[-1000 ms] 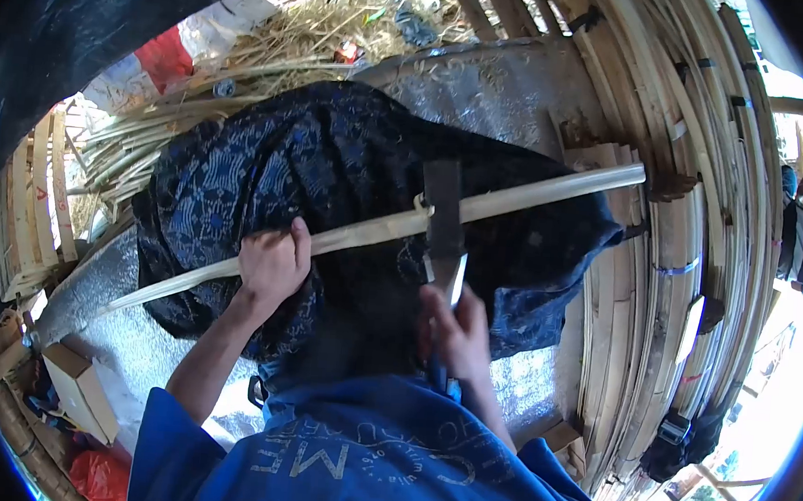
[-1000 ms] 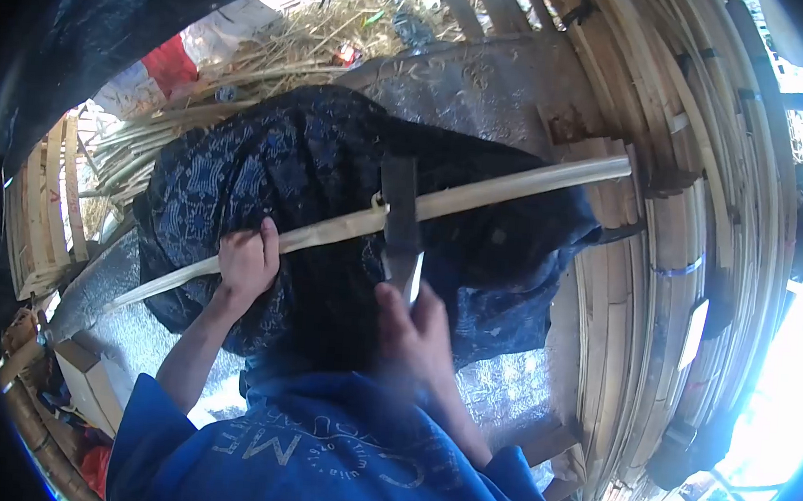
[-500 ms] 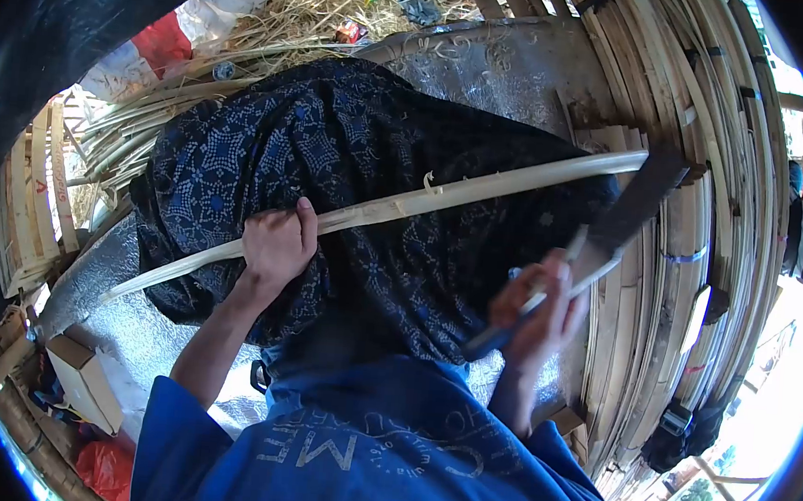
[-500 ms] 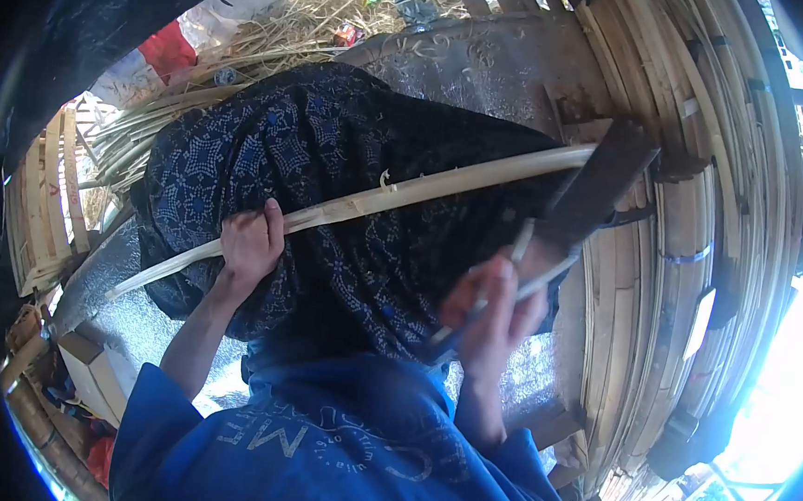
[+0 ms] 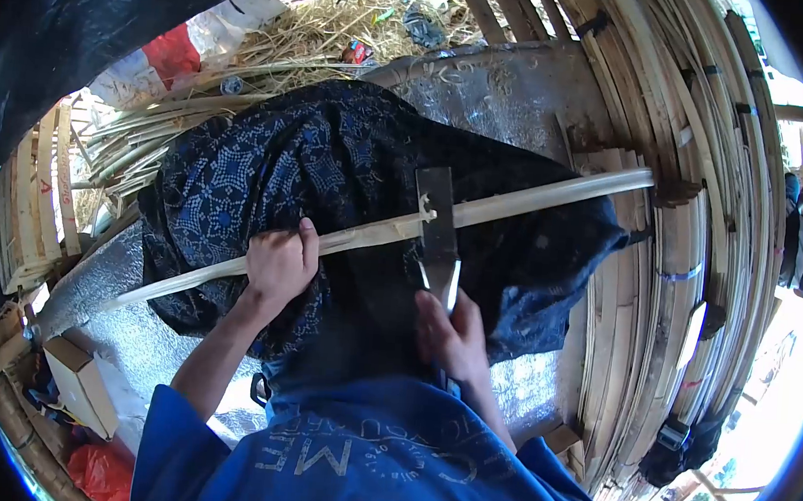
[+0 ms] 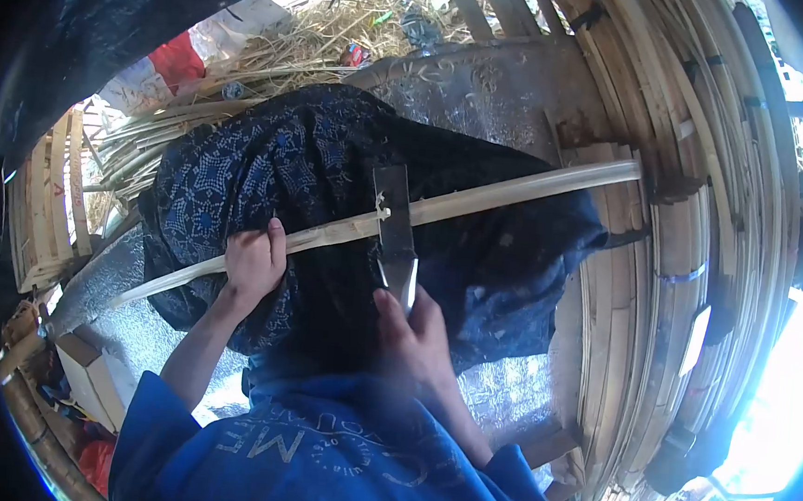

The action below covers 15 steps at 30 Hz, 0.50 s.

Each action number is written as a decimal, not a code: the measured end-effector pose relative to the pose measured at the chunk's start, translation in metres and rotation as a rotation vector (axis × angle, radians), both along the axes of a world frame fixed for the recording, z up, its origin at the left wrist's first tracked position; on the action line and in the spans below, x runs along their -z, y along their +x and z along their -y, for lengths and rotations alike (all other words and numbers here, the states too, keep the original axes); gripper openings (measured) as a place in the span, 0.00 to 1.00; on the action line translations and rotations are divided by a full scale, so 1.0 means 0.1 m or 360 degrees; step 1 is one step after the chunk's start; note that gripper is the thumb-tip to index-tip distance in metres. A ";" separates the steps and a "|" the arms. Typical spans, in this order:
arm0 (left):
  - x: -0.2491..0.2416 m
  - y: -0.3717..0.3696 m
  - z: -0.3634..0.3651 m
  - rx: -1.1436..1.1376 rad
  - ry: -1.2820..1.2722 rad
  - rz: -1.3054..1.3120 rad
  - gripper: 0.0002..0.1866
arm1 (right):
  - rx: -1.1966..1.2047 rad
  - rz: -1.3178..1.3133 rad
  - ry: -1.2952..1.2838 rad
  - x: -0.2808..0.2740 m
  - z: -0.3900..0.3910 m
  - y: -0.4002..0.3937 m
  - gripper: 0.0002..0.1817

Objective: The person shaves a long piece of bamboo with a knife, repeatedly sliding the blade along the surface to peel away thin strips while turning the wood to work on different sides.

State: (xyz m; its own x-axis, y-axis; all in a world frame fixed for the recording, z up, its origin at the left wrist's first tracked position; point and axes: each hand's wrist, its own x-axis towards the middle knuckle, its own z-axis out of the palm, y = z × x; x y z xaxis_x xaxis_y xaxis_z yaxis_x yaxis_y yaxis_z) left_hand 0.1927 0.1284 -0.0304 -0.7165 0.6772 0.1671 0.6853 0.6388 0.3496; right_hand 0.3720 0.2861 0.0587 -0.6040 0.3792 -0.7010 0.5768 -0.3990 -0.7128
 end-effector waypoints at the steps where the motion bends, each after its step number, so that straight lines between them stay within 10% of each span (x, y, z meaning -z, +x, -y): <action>1: -0.03 0.01 -0.03 -0.0018 0.0014 0.0019 0.25 | 0.0164 -0.0065 0.0093 -0.13 -0.06 -0.03 0.13; 6: -0.05 0.09 0.02 -0.0020 0.0049 0.0024 0.25 | 0.0809 -0.0462 0.0501 -0.15 -0.23 0.07 0.15; 8: -0.01 0.06 0.02 -0.0002 0.0051 0.0004 0.25 | -0.0228 -0.0016 0.1257 0.49 0.10 0.27 0.16; 10: -0.04 0.03 -0.03 0.0015 0.0023 0.0016 0.25 | 0.0113 -0.0063 -0.0087 0.07 0.05 0.04 0.13; 15: -0.45 0.15 -0.55 0.0154 0.0334 0.0251 0.25 | 0.0256 -0.0106 0.0202 -0.26 -0.26 0.22 0.14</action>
